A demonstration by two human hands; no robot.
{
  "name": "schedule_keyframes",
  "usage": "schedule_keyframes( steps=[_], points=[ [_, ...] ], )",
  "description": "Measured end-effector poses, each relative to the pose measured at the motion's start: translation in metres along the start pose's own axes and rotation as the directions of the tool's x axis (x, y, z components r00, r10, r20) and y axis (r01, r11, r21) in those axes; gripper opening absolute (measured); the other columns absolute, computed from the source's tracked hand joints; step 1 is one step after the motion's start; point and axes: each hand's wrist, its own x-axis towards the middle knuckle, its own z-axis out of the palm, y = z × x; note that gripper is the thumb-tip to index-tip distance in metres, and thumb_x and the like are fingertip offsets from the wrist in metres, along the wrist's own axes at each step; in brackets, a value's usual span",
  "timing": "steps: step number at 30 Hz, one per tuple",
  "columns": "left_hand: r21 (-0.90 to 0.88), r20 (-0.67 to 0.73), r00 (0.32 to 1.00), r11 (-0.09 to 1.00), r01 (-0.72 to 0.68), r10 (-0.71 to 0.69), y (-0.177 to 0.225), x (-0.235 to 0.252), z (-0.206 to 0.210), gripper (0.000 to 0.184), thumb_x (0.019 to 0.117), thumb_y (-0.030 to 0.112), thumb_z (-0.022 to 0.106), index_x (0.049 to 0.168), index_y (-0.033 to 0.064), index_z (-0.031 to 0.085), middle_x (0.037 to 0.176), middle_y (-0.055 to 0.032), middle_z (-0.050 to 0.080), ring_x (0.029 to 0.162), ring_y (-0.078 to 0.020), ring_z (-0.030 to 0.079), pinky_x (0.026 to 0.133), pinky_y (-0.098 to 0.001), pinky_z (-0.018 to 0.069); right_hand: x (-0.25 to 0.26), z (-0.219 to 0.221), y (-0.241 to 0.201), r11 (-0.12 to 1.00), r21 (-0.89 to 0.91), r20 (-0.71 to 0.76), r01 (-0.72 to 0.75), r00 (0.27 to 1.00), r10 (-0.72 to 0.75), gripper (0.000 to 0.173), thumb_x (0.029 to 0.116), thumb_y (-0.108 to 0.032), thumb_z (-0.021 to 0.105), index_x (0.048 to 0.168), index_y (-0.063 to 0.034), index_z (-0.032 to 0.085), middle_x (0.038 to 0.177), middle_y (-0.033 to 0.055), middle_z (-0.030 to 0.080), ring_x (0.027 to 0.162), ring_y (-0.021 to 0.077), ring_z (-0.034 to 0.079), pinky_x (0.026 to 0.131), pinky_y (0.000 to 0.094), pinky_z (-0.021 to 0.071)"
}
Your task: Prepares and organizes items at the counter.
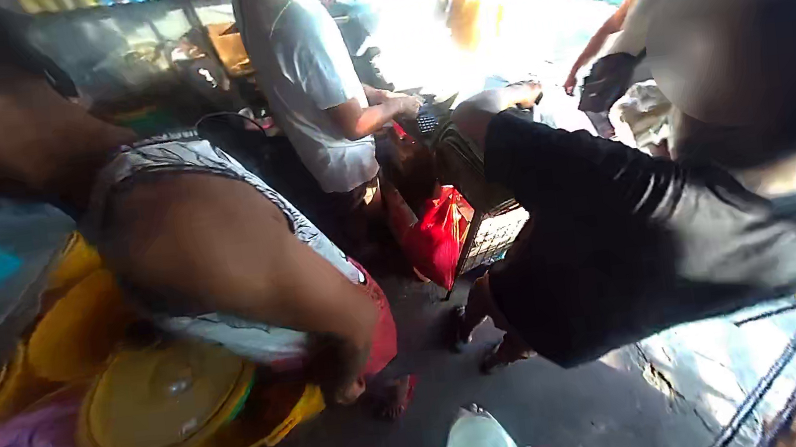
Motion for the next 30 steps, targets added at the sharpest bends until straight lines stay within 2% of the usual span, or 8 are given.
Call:
schedule_keyframes(
  steps=[3, 5, 8, 13, 17, 21, 24, 30],
  points=[
    [-0.036, -0.121, 0.966, 0.973, 0.227, -0.230, -0.053, -0.014, 0.028, 0.047, 0.1074, 0.032, 0.053, 0.134, -0.0056, 0.059, 0.129, -0.0275, 0.064, 0.121, -0.0396, 0.063, 0.105, -0.0545, 0.0477, 0.050, -0.054, -0.001, 0.988, -0.151, 0.145, 0.034, 0.989, -0.012, 0.041, 0.0938, -0.041, 0.067, 0.116, -0.0069, 0.075, 0.113, 0.0163, 0.074, 0.108, 0.0360, 0.069, 0.096, 0.0632, 0.0518],
    [-0.116, -0.129, 0.950, 0.955, 0.272, -0.286, -0.067, -0.036, 0.049, 0.046, 0.1082, 0.033, 0.052, 0.133, -0.0043, 0.060, 0.128, -0.0267, 0.064, 0.119, -0.0383, 0.063, 0.104, -0.0540, 0.0484, 0.079, -0.074, 0.002, 0.979, -0.197, 0.232, 0.050, 0.973, -0.003, 0.042, 0.0927, -0.043, 0.068, 0.117, -0.0093, 0.074, 0.112, 0.0152, 0.074, 0.107, 0.0353, 0.070, 0.095, 0.0626, 0.0523],
    [-0.260, -0.107, 0.934, 0.916, 0.304, -0.341, -0.042, -0.064, 0.087, 0.046, 0.1090, 0.037, 0.050, 0.137, 0.0010, 0.057, 0.126, -0.0238, 0.065, 0.110, -0.0358, 0.067, 0.094, -0.0540, 0.0537, 0.115, -0.092, 0.007, 0.958, -0.258, 0.309, 0.128, 0.950, -0.043, 0.041, 0.0916, -0.046, 0.067, 0.112, -0.0115, 0.075, 0.108, 0.0126, 0.074, 0.103, 0.0326, 0.071, 0.091, 0.0611, 0.0531],
    [-0.360, -0.086, 0.957, 0.904, 0.231, -0.278, 0.013, -0.067, 0.123, 0.046, 0.1092, 0.038, 0.047, 0.139, 0.0044, 0.057, 0.125, -0.0202, 0.067, 0.110, -0.0329, 0.067, 0.094, -0.0521, 0.0536, 0.138, -0.097, 0.007, 0.932, -0.267, 0.416, 0.244, 0.902, -0.117, 0.044, 0.0937, -0.048, 0.064, 0.114, -0.0102, 0.074, 0.110, 0.0135, 0.073, 0.105, 0.0327, 0.070, 0.092, 0.0610, 0.0524],
    [-0.561, -0.152, 0.965, 0.823, 0.094, -0.214, 0.032, -0.041, 0.133, 0.047, 0.1108, 0.037, 0.043, 0.139, 0.0021, 0.054, 0.116, -0.0188, 0.069, 0.097, -0.0282, 0.070, 0.083, -0.0472, 0.0578, 0.143, -0.097, 0.004, 0.951, -0.207, 0.449, 0.231, 0.886, -0.117, 0.046, 0.0929, -0.048, 0.065, 0.118, -0.0102, 0.074, 0.108, 0.0131, 0.074, 0.102, 0.0311, 0.071, 0.092, 0.0594, 0.0534],
    [-0.654, -0.164, 0.954, 0.751, 0.085, -0.251, 0.003, -0.020, 0.147, 0.044, 0.1116, 0.033, 0.042, 0.143, 0.0030, 0.050, 0.115, -0.0204, 0.068, 0.091, -0.0278, 0.069, 0.078, -0.0454, 0.0568, 0.137, -0.097, 0.005, 0.967, -0.157, 0.436, 0.200, 0.893, -0.114, 0.050, 0.0922, -0.048, 0.065, 0.120, -0.0070, 0.072, 0.101, 0.0144, 0.074, 0.090, 0.0291, 0.072, 0.086, 0.0562, 0.0564],
    [-0.637, -0.100, 0.950, 0.753, 0.166, -0.294, -0.020, -0.021, 0.158, 0.045, 0.1111, 0.034, 0.043, 0.145, 0.0042, 0.048, 0.118, -0.0209, 0.067, 0.098, -0.0297, 0.067, 0.084, -0.0479, 0.0551, 0.137, -0.097, 0.010, 0.963, -0.162, 0.384, 0.215, 0.913, -0.139, 0.049, 0.0907, -0.049, 0.065, 0.115, -0.0071, 0.073, 0.095, 0.0127, 0.074, 0.083, 0.0270, 0.071, 0.080, 0.0549, 0.0572],
    [-0.598, -0.080, 0.936, 0.768, 0.231, -0.343, -0.039, -0.061, 0.169, 0.046, 0.1063, 0.038, 0.055, 0.139, 0.0068, 0.057, 0.122, -0.0167, 0.069, 0.103, -0.0294, 0.069, 0.088, -0.0488, 0.0565, 0.151, -0.097, 0.002, 0.921, -0.285, 0.409, 0.267, 0.903, -0.136, 0.043, 0.0917, -0.046, 0.065, 0.113, -0.0096, 0.075, 0.104, 0.0124, 0.074, 0.096, 0.0313, 0.071, 0.088, 0.0606, 0.0540]
  ],
)
